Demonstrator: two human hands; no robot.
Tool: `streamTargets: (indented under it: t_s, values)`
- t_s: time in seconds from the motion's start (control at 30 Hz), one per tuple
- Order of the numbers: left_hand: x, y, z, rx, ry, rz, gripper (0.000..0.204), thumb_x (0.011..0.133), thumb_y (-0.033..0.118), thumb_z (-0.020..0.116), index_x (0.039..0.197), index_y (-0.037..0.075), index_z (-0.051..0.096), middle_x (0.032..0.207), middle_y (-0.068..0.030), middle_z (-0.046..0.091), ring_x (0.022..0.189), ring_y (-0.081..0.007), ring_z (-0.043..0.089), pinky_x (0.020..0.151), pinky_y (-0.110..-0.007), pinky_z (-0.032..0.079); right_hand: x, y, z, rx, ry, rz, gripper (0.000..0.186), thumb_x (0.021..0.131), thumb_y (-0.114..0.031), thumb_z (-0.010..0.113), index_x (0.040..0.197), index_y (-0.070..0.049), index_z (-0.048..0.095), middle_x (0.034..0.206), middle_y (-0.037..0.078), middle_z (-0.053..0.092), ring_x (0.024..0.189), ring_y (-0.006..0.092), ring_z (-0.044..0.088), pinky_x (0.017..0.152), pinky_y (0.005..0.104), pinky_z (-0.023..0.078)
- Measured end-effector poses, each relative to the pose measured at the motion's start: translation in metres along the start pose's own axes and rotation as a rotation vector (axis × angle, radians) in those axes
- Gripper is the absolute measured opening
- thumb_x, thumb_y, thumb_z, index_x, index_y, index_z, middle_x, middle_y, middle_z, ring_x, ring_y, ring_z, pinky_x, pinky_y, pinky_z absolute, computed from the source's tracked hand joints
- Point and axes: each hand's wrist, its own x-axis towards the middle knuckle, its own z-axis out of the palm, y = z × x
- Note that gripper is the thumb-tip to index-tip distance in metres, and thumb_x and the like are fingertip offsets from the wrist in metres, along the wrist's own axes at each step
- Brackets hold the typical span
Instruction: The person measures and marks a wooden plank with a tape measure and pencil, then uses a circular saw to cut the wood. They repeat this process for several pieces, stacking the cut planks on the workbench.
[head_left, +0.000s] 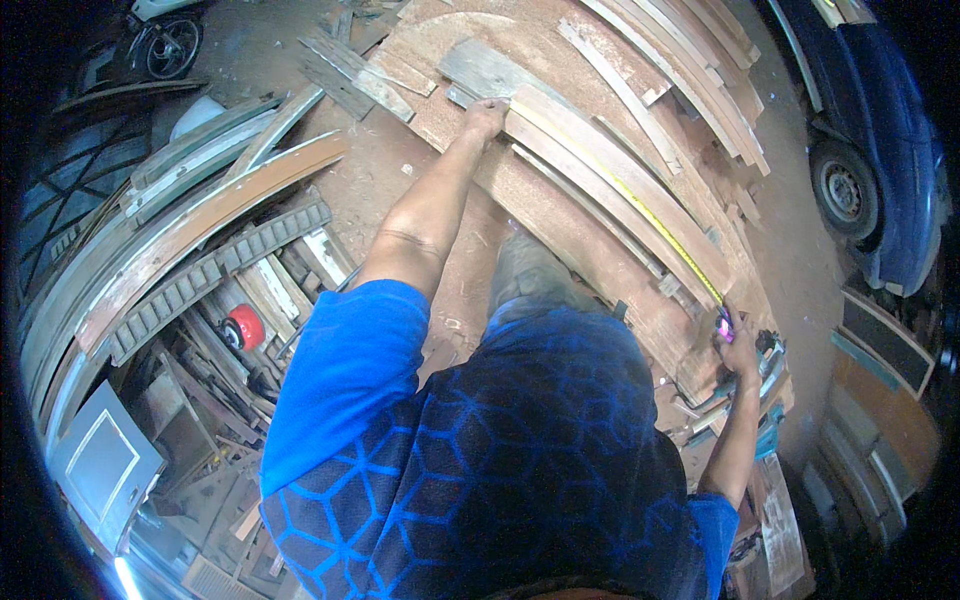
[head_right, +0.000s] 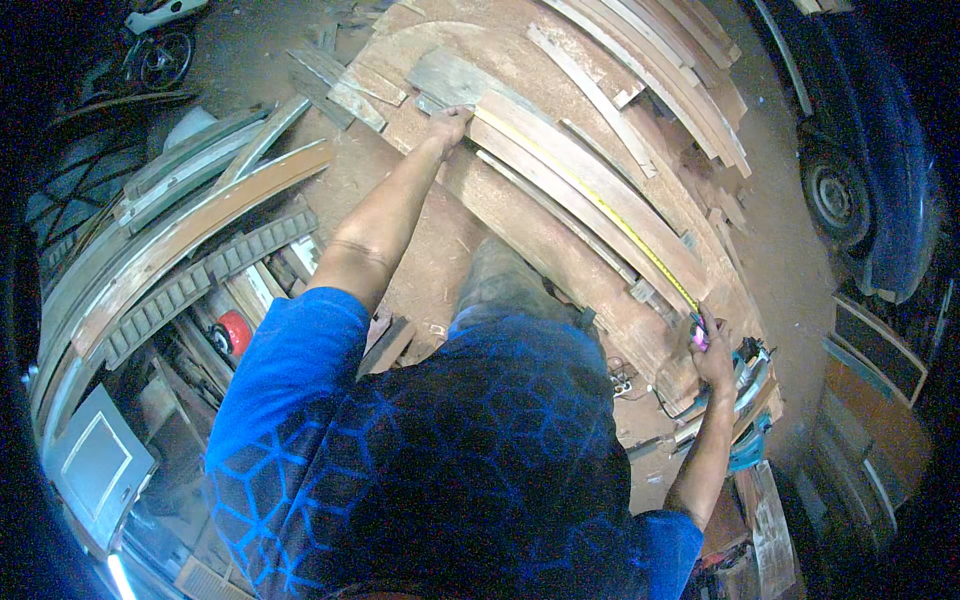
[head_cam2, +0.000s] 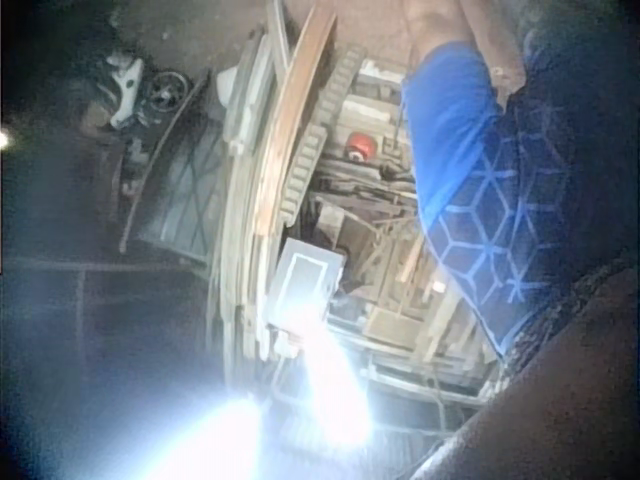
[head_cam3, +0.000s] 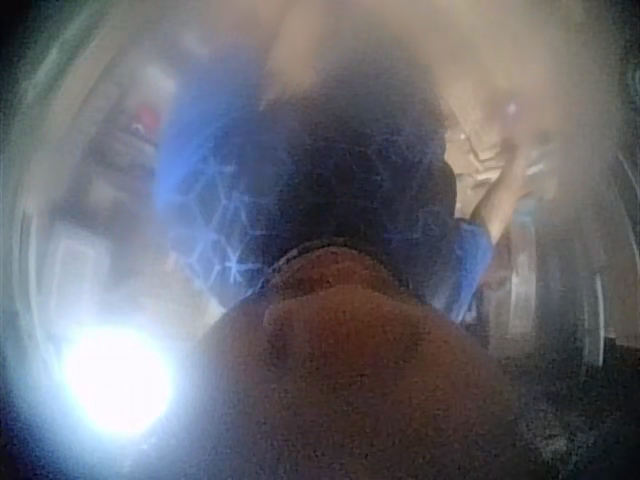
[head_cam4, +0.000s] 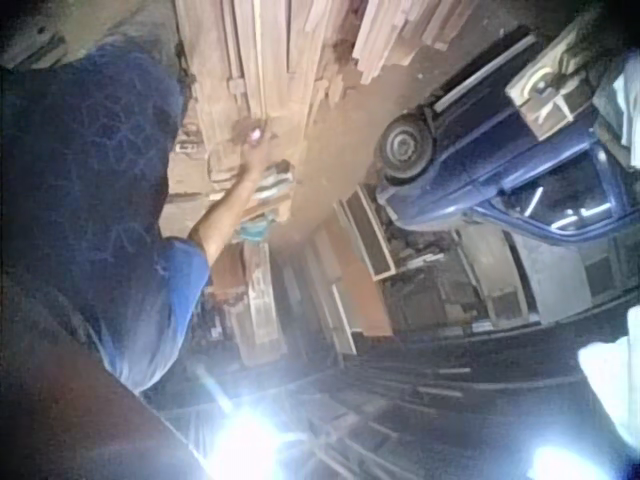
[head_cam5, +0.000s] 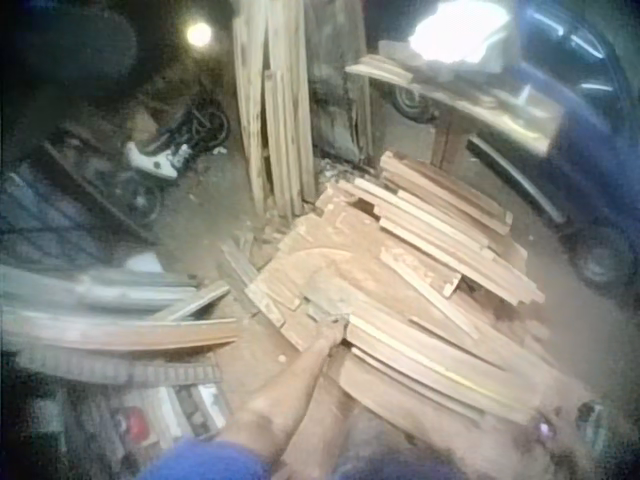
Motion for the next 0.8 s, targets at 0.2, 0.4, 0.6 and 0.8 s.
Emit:
streamTargets:
  t_s: [0.2, 0.4, 0.6, 0.8]
  values:
    - [0.022, -0.019, -0.007, -0.136, -0.074, -0.011, 0.025, 0.098, 0.022, 0.068, 0.109, 0.001, 0.073, 0.099, -0.0051, 0.074, 0.087, -0.015, 0.067, 0.079, -0.031, 0.053, 0.005, -0.026, -0.003, 0.003, -0.066, 0.099, 0.087, 0.076, -0.016, 0.071, 0.156, -0.028, 0.041, 0.125, 0.022, 0.056, 0.12, 0.042, 0.054, 0.11, 0.0502, 0.038]
    - [0.022, -0.015, 0.003, -0.004, -0.144, -0.011, 0.033, 0.102, 0.028, 0.062, 0.116, 0.0, 0.072, 0.104, -0.0118, 0.075, 0.093, -0.0198, 0.07, 0.08, -0.036, 0.056, 0.0, -0.016, 0.01, 0.01, 0.006, 0.106, 0.081, 0.076, -0.017, 0.07, 0.153, -0.025, 0.045, 0.118, 0.022, 0.056, 0.115, 0.043, 0.055, 0.105, 0.0509, 0.043]
    - [0.05, -0.036, -0.037, 0.208, -0.16, 0.109, 0.045, 0.102, 0.035, 0.057, 0.127, -0.001, 0.067, 0.121, -0.0182, 0.071, 0.115, -0.0273, 0.065, 0.1, -0.041, 0.05, 0.039, -0.015, 0.002, -0.039, 0.08, 0.1, 0.066, 0.086, -0.022, 0.068, 0.149, -0.024, 0.049, 0.128, 0.022, 0.057, 0.125, 0.043, 0.054, 0.105, 0.0491, 0.047]
    - [0.025, -0.007, -0.024, 0.23, 0.151, 0.526, 0.033, 0.1, 0.028, 0.063, 0.116, 0.0, 0.07, 0.112, -0.0133, 0.068, 0.108, -0.0247, 0.063, 0.098, -0.037, 0.049, 0.015, -0.049, 0.002, 0.108, 0.065, 0.039, 0.071, 0.081, -0.019, 0.071, 0.149, -0.023, 0.049, 0.133, 0.021, 0.056, 0.123, 0.0413, 0.054, 0.108, 0.0492, 0.043]
